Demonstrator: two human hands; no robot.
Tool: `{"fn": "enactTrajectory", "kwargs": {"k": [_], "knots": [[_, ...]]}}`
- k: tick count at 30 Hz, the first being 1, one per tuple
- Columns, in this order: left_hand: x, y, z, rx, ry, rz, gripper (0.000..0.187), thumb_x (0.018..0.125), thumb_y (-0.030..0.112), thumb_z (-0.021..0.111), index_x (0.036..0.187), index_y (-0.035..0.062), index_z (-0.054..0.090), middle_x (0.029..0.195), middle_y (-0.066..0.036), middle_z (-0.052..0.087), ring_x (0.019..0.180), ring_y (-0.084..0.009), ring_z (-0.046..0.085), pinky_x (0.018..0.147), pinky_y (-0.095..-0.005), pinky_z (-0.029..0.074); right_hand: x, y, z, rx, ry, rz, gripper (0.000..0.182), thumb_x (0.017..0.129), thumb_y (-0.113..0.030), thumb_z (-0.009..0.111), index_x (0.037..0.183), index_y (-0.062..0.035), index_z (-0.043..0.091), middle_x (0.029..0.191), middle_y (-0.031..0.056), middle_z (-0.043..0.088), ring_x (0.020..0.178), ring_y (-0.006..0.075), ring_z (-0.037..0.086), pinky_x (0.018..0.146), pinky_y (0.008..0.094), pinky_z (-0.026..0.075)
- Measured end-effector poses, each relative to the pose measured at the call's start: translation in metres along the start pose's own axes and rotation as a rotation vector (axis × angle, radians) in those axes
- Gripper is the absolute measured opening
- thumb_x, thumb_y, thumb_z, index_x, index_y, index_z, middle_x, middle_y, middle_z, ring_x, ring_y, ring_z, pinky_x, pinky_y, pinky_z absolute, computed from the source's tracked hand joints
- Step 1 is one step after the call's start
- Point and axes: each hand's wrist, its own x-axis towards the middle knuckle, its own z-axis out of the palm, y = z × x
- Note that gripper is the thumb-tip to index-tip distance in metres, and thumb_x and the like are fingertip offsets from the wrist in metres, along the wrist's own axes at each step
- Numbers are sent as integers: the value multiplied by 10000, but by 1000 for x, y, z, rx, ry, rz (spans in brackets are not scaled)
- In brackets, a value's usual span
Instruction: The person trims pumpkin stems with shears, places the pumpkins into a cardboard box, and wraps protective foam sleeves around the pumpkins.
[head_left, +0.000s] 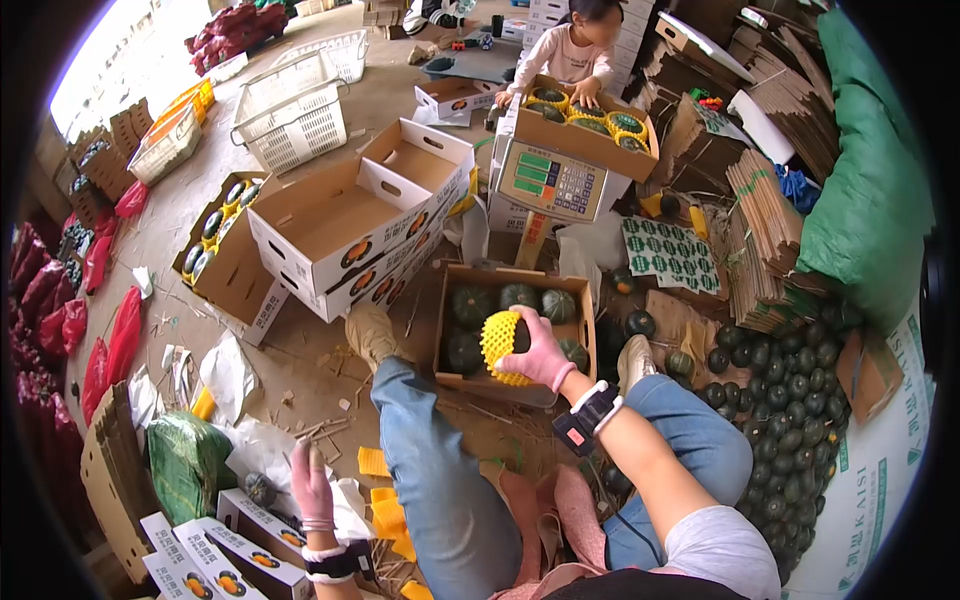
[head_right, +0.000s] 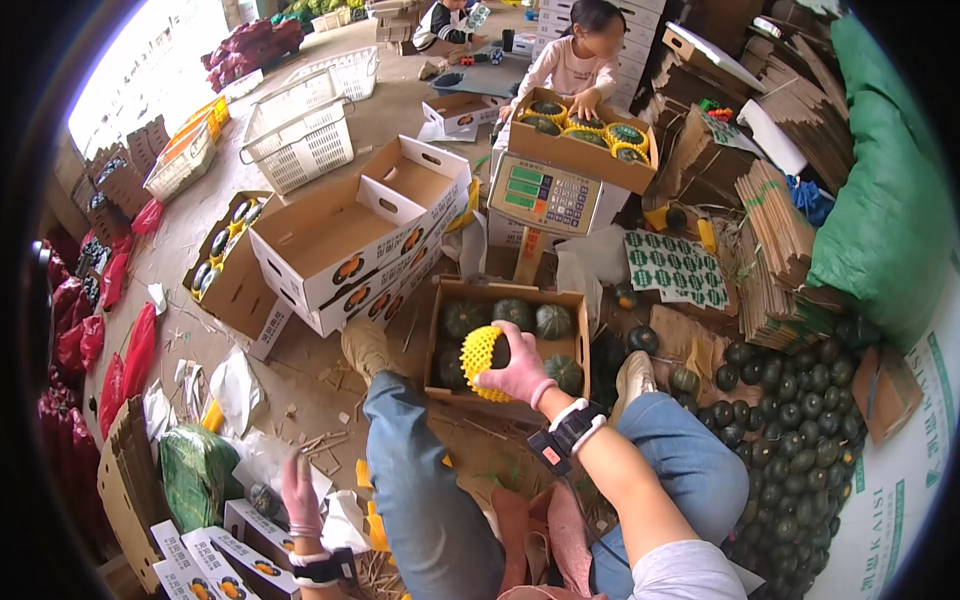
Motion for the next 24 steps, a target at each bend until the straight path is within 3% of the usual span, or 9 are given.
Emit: {"fn": "enactTrajectory", "kwargs": {"k": [1, 2, 5, 6, 8, 15, 19, 22, 24], "knots": [[-14, -54, 6, 289, -158, -90, 343, 915, 301, 534, 1126, 34, 573, 1003, -147, 634, 916, -245, 606, 821, -313, 462, 8, 22, 6, -101, 2, 26, 913, 519, -303, 839, 1303, -165, 391, 1146, 184, 436, 1117, 362, 431, 1003, 404, 357], [-31, -63, 19, 165, -246, -394, 373, 859, 339, 609, 1090, 46, 584, 911, -128, 642, 844, -239, 615, 778, -308, 476, 12, 40, 12, -102, -13, 2, 923, 513, -314, 839, 1306, -174, 388, 1154, 182, 433, 1124, 365, 426, 1011, 403, 349], [-98, -173, 71, 281, -516, -545, 761, 663, 477, 755, 1240, 68, 474, 1096, -219, 580, 1069, -353, 561, 909, -395, 451, 12, 69, 23, -204, -84, -60, 952, 501, -347, 827, 1324, -213, 367, 1224, 174, 388, 1166, 380, 404, 1031, 408, 345], [-102, -145, 79, 472, -594, -692, 949, 593, 494, 785, 1334, 96, 347, 1226, -237, 479, 1135, -400, 503, 960, -410, 427, 13, 69, 23, -282, -130, 8, 948, 510, -357, 820, 1329, -221, 363, 1236, 170, 382, 1179, 383, 398, 1028, 413, 353], [-121, -159, 100, 488, -478, -825, 948, 572, 482, 790, 1333, 147, 335, 1263, -208, 388, 1125, -391, 497, 940, -402, 441, 20, 56, 20, -435, -241, 179, 932, 533, -388, 799, 1344, -257, 358, 1273, 156, 375, 1205, 391, 389, 1013, 439, 377], [-101, -145, 102, 681, -566, -778, 827, 602, 305, 804, 1300, 182, 377, 1205, -178, 394, 1065, -341, 524, 893, -376, 462, 52, 36, 14, -758, -543, 430, 940, 537, -434, 795, 1357, -293, 358, 1326, 151, 352, 1219, 394, 380, 984, 489, 388], [-102, -147, 105, 632, -420, -801, 693, 666, 147, 757, 1241, 156, 372, 1112, -185, 467, 1041, -349, 542, 864, -384, 473, 47, 31, 38, -799, -342, 484, 954, 563, -416, 782, 1381, -308, 304, 1358, 152, 300, 1238, 395, 348, 952, 519, 397], [-139, -238, 122, 440, -227, -726, 707, 641, 106, 775, 1221, 110, 370, 1072, -186, 514, 976, -370, 556, 835, -416, 473, 34, 46, 54, -849, -347, 434, 971, 583, -440, 779, 1400, -317, 269, 1380, 149, 278, 1244, 396, 334, 998, 542, 324], [-125, -190, 101, 277, -167, -715, 719, 645, 147, 783, 1241, 66, 388, 1073, -176, 547, 990, -339, 557, 867, -401, 460, 36, 39, 53, -942, -405, 456, 995, 616, -499, 766, 1431, -325, 221, 1468, 168, 192, 1311, 413, 263, 1054, 576, 211]]}}
